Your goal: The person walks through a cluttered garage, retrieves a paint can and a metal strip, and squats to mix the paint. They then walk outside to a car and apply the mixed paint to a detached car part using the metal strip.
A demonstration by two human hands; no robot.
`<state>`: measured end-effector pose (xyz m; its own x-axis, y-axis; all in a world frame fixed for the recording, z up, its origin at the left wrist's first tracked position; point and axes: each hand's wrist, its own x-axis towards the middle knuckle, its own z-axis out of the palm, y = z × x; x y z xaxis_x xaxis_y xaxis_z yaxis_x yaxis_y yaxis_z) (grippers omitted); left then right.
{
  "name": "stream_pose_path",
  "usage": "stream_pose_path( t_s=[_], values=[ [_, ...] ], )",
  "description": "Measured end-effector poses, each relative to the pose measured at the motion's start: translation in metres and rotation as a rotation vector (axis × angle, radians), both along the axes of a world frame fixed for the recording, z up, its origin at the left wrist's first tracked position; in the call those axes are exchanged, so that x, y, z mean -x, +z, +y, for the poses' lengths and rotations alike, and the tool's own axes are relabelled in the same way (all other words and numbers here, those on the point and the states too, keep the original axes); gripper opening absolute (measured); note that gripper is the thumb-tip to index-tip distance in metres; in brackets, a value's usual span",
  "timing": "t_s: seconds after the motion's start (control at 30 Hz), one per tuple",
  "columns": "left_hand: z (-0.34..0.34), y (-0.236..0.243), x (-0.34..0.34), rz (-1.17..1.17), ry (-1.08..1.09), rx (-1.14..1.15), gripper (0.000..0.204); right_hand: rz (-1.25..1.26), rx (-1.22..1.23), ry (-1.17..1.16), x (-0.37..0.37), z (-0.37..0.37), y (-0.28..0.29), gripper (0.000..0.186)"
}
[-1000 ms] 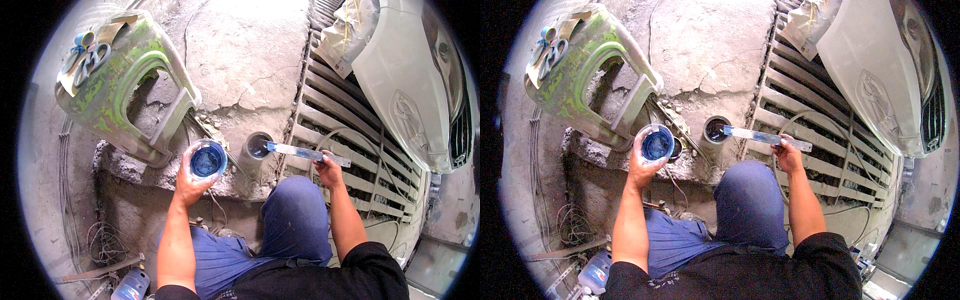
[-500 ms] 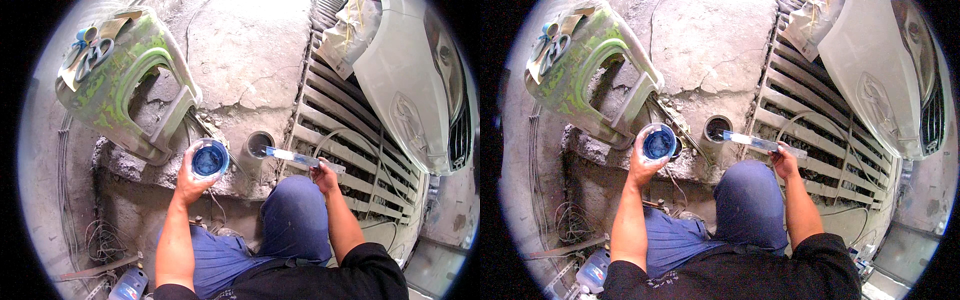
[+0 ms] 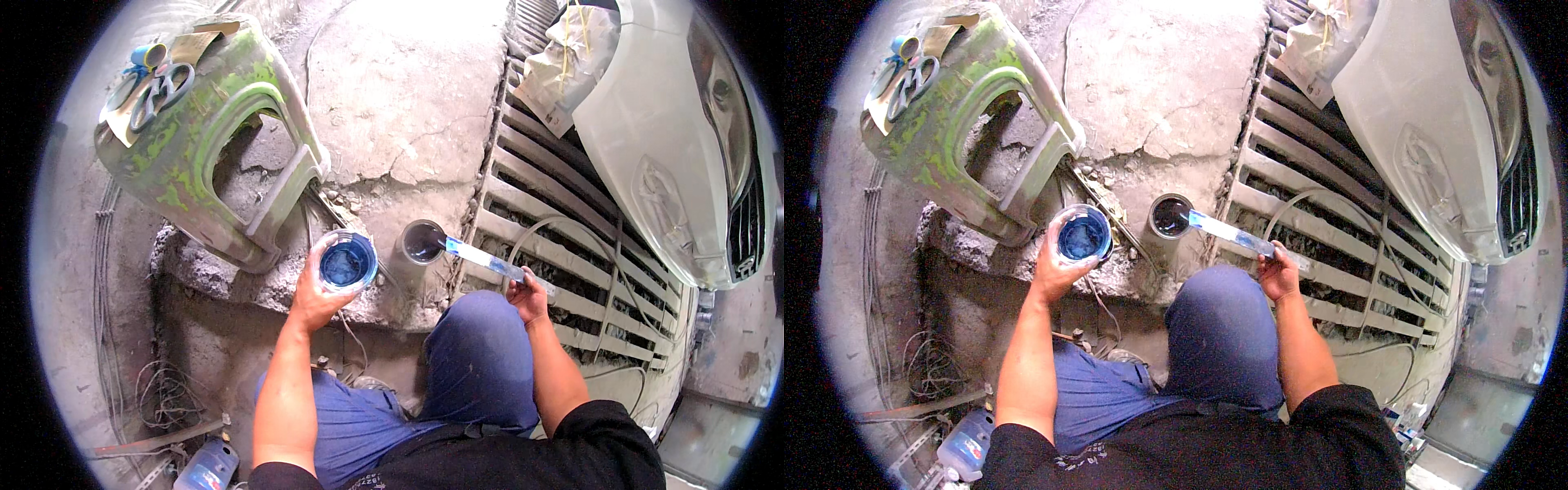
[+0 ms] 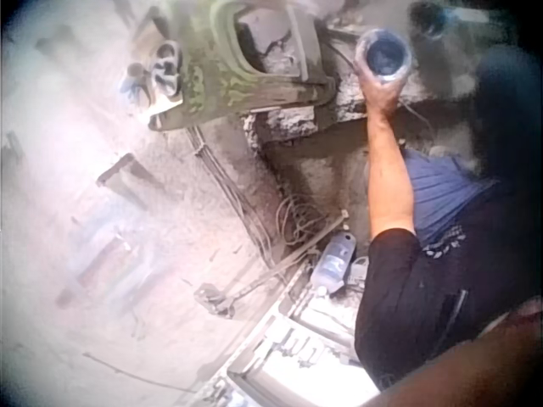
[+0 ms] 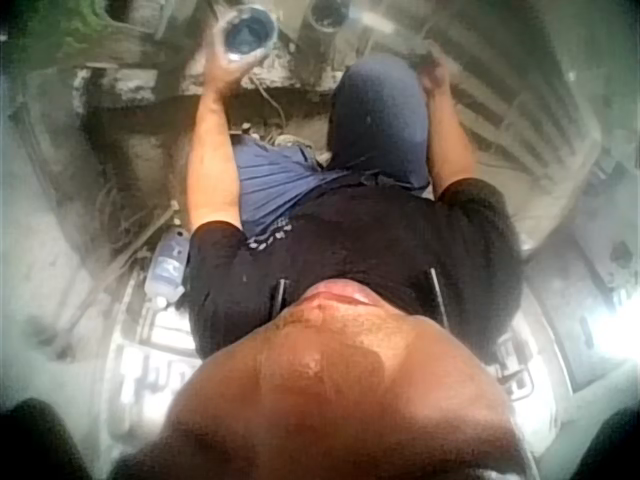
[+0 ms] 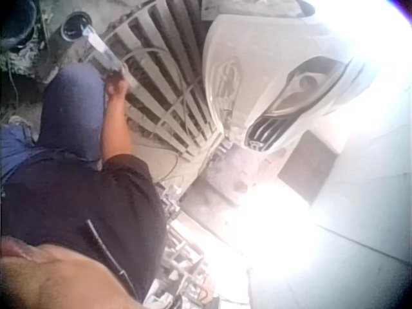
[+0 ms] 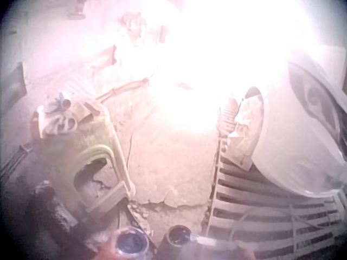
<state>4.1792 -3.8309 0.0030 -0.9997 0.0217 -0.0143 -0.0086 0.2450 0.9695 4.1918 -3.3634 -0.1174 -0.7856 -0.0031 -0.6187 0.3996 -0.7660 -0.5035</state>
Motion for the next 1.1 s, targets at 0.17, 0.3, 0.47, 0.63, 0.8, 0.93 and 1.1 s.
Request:
stream_pose_path(
  t_s=[0.17, 0.3, 0.47, 0.63, 0.8, 0.93, 1.1],
  values=[
    [0.003, -0.006, 0.001, 0.038, 0.007, 0.058, 0.081, -0.013, -0.028, 0.014, -0.004, -0.001, -0.008, 0.026],
    [0.001, -0.007, -0.001, 0.029, -0.002, 0.05, 0.08, -0.055, -0.102, 0.027, -0.009, 0.001, -0.018, 0.026],
    [0.002, -0.003, -0.002, 0.009, -0.005, 0.037, 0.08, -0.066, -0.113, 0.032, -0.021, 0.006, -0.033, 0.026],
    [0.002, -0.002, -0.004, 0.011, -0.006, 0.051, 0.08, -0.078, -0.191, 0.065, -0.027, 0.007, -0.029, 0.026],
    [0.003, -0.002, -0.003, 0.025, -0.015, 0.079, 0.08, -0.077, -0.181, 0.0, -0.031, 0.02, -0.018, 0.026],
    [0.003, -0.005, -0.003, 0.038, -0.019, 0.086, 0.08, -0.045, -0.139, -0.066, -0.032, 0.029, -0.006, 0.025],
    [0.006, -0.011, -0.002, 0.047, -0.024, 0.104, 0.081, 0.002, -0.104, -0.093, -0.018, 0.025, 0.019, 0.022]
  ],
)
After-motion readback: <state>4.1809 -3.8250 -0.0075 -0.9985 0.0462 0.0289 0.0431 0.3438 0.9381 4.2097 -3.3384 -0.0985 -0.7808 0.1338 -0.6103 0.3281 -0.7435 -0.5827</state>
